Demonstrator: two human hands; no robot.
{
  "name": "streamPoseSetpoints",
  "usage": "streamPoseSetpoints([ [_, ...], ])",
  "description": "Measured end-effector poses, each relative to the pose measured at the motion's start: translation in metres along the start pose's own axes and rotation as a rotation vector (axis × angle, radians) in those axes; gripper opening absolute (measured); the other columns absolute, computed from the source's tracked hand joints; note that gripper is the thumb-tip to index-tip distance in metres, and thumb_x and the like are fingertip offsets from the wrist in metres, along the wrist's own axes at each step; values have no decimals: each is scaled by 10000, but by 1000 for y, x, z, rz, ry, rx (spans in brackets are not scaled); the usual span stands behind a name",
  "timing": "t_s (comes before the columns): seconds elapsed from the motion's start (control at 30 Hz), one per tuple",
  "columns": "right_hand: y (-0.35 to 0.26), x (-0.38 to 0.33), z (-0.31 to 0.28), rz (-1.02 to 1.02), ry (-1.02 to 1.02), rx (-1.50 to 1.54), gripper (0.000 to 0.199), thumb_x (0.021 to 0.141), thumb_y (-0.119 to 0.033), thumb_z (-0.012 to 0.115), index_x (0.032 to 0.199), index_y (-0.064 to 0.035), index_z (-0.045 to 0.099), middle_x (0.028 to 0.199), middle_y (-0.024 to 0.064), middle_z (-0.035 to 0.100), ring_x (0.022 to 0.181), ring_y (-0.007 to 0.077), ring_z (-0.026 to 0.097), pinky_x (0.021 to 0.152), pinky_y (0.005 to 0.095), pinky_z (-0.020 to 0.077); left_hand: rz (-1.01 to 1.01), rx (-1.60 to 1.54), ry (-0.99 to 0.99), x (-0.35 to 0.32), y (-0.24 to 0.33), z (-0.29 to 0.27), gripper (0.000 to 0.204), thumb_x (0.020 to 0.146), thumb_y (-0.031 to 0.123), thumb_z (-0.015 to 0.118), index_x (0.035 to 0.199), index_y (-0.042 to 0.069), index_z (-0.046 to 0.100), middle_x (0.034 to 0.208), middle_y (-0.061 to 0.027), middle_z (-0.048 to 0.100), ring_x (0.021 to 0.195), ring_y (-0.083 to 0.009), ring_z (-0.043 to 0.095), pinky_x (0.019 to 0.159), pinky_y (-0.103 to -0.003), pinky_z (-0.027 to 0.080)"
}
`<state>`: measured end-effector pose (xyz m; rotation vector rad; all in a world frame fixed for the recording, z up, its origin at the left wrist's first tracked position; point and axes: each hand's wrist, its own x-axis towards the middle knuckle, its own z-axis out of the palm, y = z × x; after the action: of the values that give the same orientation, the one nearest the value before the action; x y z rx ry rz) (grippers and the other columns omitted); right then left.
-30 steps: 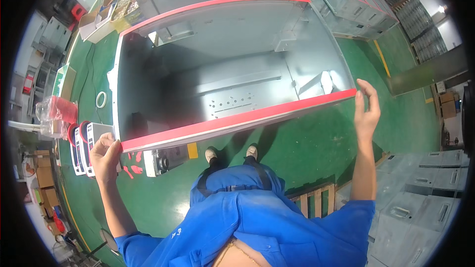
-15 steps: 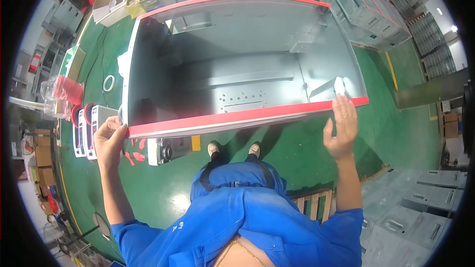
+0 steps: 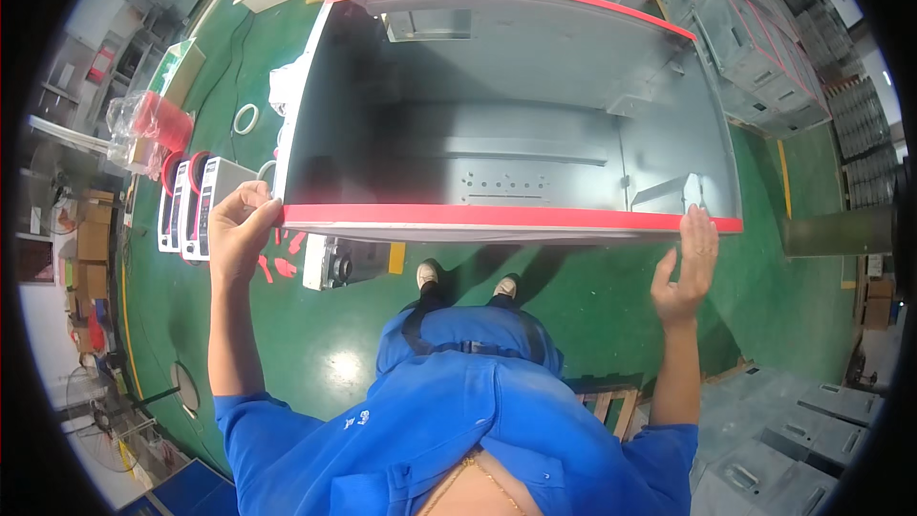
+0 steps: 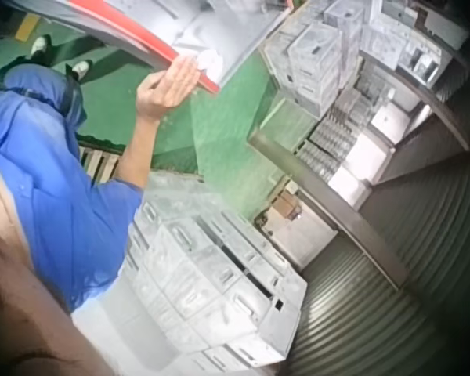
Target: Applying red adhesive tape to the edges of metal cabinet enclosures on an assembly line.
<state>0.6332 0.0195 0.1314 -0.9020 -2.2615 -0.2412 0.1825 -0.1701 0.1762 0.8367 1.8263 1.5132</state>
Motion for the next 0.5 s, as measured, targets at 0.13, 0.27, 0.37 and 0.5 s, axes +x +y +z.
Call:
streamPoseSetpoints([
  [0.13,0,0,0,-1,-2,2,458,695,90,463,1151,70,487,1195,217,501,1154,375,446,977,491,315,47,-57,-3,1,-7,0,94,737,-12,624,680,18,556,861,-15,513,622,-52,474,479,-164,319],
  [0.27,-1,1,-1,1,-7,1,450,701,92,462,1149,70,485,1190,219,503,1151,377,448,974,493,317,55,-45,-7,0,-8,-2,91,728,-4,634,681,21,560,877,-13,513,614,-46,470,473,-167,319],
  [0.37,-1,1,0,-3,0,0,443,705,94,461,1147,69,486,1186,222,505,1147,379,452,973,494,318,54,-15,3,0,-8,-2,91,724,2,640,682,20,561,881,-12,514,573,-32,454,449,-167,304],
  [0.5,-2,2,1,-4,3,-2,437,709,95,459,1145,70,487,1182,225,506,1144,380,456,972,496,319,15,-16,35,-2,-5,1,95,729,2,634,678,20,556,874,-10,515,524,-20,428,421,-165,275],
])
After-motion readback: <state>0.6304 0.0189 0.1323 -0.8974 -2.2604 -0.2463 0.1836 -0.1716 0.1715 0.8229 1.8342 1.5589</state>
